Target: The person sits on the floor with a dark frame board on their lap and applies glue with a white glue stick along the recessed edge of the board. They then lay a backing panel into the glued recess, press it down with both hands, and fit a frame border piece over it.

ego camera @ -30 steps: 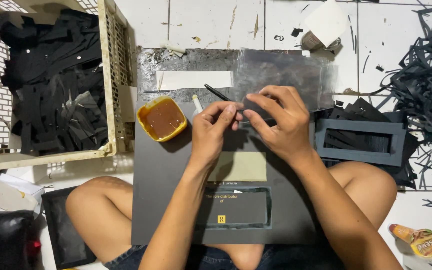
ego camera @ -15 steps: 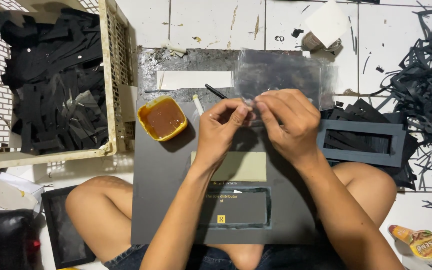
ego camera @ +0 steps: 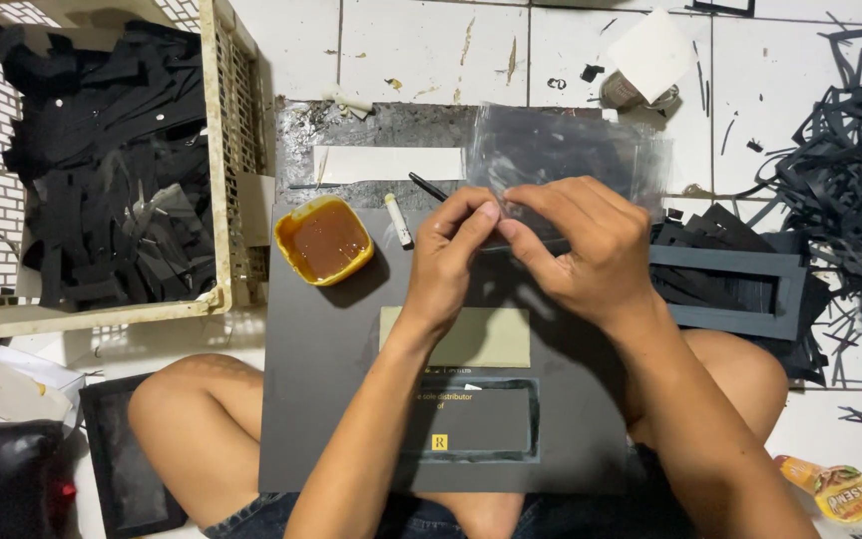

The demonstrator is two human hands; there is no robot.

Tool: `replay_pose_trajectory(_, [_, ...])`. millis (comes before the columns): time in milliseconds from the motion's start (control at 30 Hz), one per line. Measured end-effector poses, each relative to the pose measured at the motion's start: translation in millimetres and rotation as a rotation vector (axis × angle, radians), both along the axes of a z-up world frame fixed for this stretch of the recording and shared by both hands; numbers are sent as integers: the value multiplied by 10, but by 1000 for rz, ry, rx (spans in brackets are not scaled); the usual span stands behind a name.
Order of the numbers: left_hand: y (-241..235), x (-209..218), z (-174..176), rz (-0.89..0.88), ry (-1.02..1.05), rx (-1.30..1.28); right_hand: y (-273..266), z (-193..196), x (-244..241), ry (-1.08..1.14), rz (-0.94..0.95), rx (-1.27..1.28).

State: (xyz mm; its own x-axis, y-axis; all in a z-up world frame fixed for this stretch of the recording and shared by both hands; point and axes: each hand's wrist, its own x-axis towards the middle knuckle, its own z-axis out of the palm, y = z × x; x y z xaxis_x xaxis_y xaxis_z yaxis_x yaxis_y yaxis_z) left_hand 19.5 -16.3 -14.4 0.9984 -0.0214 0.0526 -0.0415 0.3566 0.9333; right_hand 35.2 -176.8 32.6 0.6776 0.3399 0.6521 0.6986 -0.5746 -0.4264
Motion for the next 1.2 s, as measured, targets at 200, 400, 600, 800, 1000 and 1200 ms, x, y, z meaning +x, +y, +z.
replay_pose_trajectory(200, [-26,5,73,-26,-10,20,23,91,-29,101,6,50])
replay_pose_trajectory(400, [-13,-5,95,-23,38,1,-20,64,-9,171,53,89])
replay_pose_trajectory(600, [-39,-25,15,7,71,-73,-64,4,45,162,107,55])
replay_pose_trajectory(800, [-26,0,3,10,90,35,-88,-366,79,175,-40,114])
replay_pose_trajectory(1000, [247,82,-128,-53,254,134,-526,-182,18,376,-216,1025])
replay_pose_trajectory(1200, [372,-105,97,206,174,216,-1283,-118,27,156,-558,1170])
